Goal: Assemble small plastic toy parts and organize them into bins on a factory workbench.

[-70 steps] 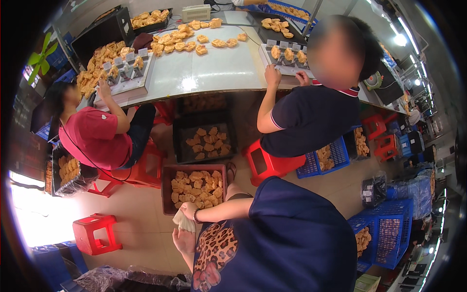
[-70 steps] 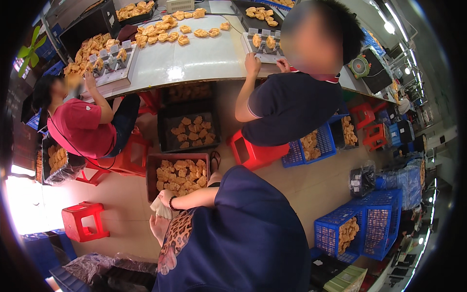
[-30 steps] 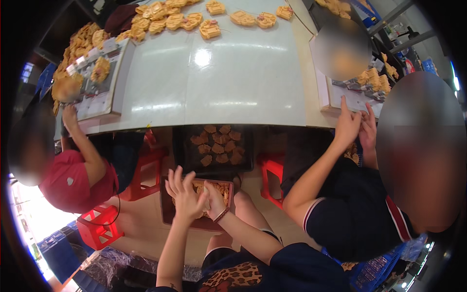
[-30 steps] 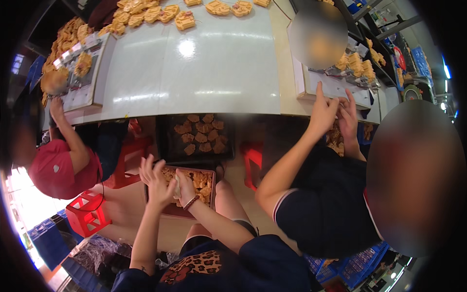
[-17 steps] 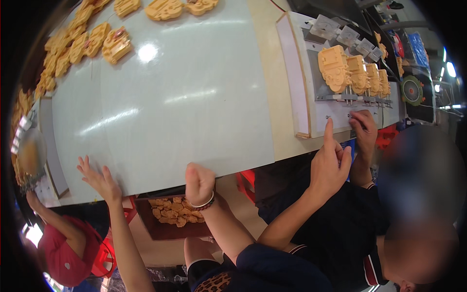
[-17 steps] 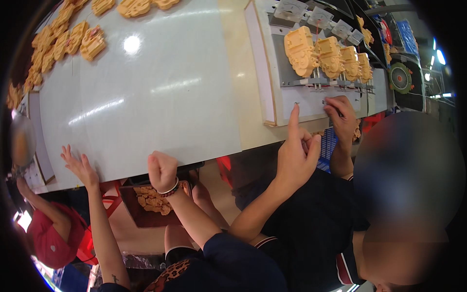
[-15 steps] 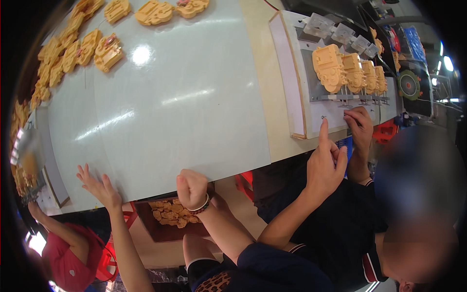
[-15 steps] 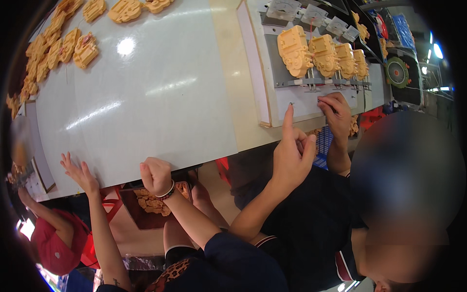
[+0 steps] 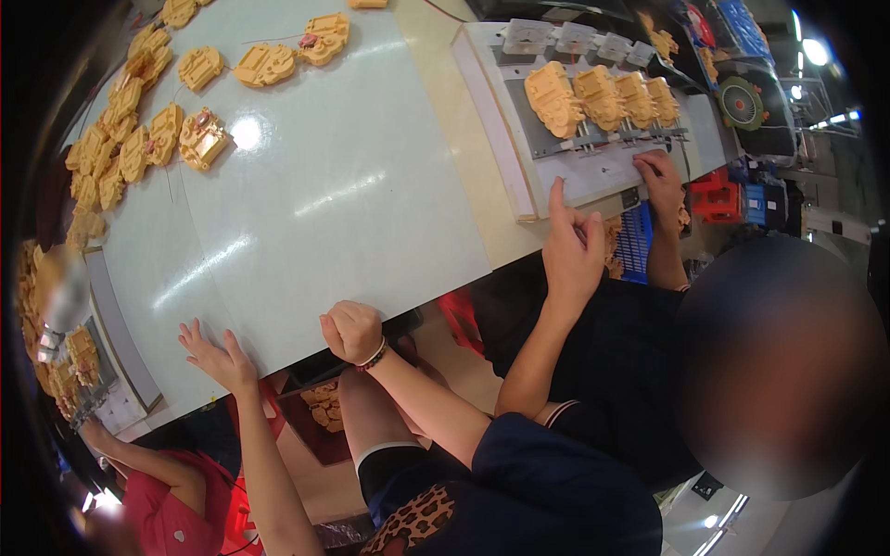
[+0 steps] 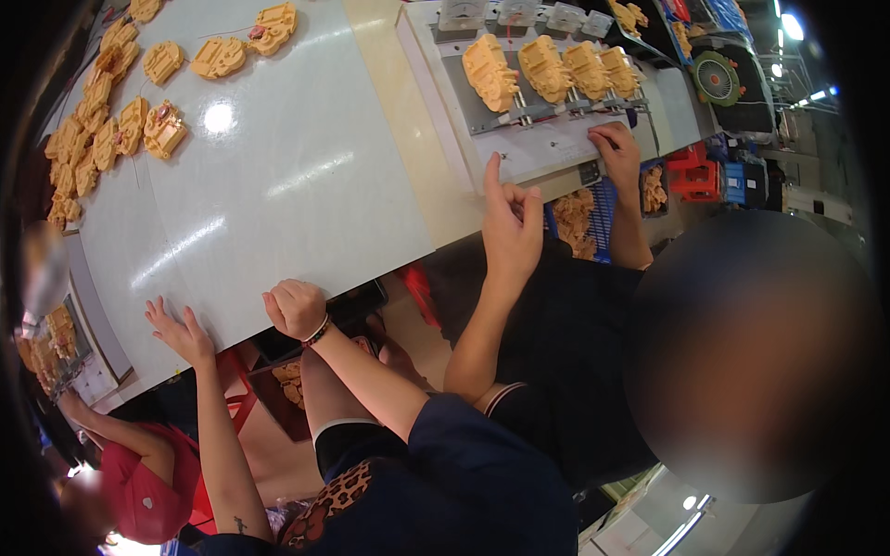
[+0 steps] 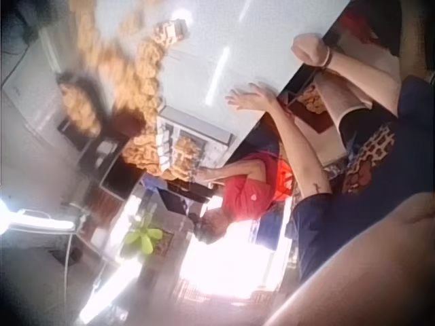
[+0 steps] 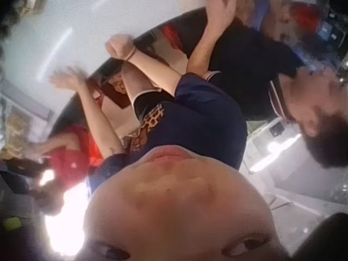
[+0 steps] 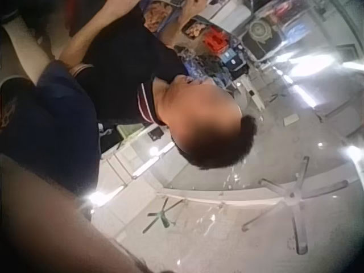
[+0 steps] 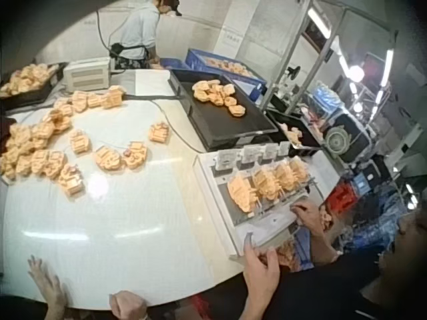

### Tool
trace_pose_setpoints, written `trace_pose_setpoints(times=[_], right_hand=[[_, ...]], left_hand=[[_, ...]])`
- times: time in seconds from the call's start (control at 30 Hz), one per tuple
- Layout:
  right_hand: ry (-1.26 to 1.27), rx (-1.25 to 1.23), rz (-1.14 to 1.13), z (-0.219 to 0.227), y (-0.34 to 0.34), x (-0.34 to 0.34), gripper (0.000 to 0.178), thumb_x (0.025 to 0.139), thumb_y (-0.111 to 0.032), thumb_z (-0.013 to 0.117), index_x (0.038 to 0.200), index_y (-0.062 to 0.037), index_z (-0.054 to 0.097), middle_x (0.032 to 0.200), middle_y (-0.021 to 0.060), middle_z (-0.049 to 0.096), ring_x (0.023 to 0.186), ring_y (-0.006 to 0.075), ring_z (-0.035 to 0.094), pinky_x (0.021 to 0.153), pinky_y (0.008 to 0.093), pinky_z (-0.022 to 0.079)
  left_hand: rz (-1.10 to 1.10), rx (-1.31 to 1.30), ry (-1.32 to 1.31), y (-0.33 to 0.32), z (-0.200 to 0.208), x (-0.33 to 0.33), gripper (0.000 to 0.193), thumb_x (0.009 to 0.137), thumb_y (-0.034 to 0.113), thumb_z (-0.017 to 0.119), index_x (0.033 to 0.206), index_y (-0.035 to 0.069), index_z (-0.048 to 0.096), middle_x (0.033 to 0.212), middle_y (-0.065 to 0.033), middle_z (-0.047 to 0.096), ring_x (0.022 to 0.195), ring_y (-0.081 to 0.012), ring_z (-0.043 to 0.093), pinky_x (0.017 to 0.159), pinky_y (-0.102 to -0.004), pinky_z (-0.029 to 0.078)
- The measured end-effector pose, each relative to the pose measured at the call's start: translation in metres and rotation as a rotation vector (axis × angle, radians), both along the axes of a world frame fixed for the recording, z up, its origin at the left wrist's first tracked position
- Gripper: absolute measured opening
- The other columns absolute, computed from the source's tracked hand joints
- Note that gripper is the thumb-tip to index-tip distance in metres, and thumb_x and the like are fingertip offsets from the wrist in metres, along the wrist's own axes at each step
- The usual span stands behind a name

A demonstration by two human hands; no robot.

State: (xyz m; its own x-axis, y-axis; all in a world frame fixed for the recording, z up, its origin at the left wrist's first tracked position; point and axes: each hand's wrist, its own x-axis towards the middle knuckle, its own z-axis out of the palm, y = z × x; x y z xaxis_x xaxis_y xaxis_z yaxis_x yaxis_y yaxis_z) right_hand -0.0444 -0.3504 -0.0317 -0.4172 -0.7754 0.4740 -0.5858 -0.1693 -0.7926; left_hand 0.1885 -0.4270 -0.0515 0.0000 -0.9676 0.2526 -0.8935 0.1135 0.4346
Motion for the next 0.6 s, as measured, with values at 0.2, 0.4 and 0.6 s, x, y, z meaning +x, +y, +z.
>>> trace_pose_setpoints(times=[0.2, 0.4, 0.6], right_hand=[[0.057, 0.036, 0.028, 0.0041, 0.0010, 0.0007, 0.028, 0.086, -0.010, 0.059, 0.061, -0.0054, 0.048, 0.057, 0.0096, 0.048, 0.050, 0.0286, 0.050, 0.045, 0.0389, 0.039], [0.068, 0.092, 0.025, 0.0028, 0.0009, -0.0014, 0.029, 0.088, -0.013, 0.059, 0.062, -0.0062, 0.048, 0.057, 0.0102, 0.050, 0.051, 0.0300, 0.052, 0.045, 0.0399, 0.041], [0.077, 0.071, 0.027, 0.0048, -0.0029, -0.0001, 0.032, 0.089, -0.014, 0.058, 0.060, -0.0055, 0.047, 0.055, 0.0106, 0.048, 0.049, 0.0305, 0.050, 0.045, 0.0404, 0.039]], left_hand=[[0.014, -0.015, -0.019, 0.0002, -0.0005, 0.0019, 0.061, 0.090, 0.037, 0.053, 0.141, 0.006, 0.039, 0.154, -0.0191, 0.027, 0.144, -0.0392, 0.019, 0.113, -0.0615, 0.007], [0.020, -0.009, -0.030, 0.0012, -0.0058, -0.0002, 0.060, 0.089, 0.036, 0.055, 0.140, 0.007, 0.040, 0.153, -0.0169, 0.029, 0.144, -0.0372, 0.020, 0.113, -0.0606, 0.009], [0.038, -0.008, -0.030, -0.0027, -0.0005, -0.0033, 0.060, 0.088, 0.036, 0.056, 0.139, 0.008, 0.041, 0.153, -0.0155, 0.029, 0.144, -0.0361, 0.021, 0.114, -0.0600, 0.009]])
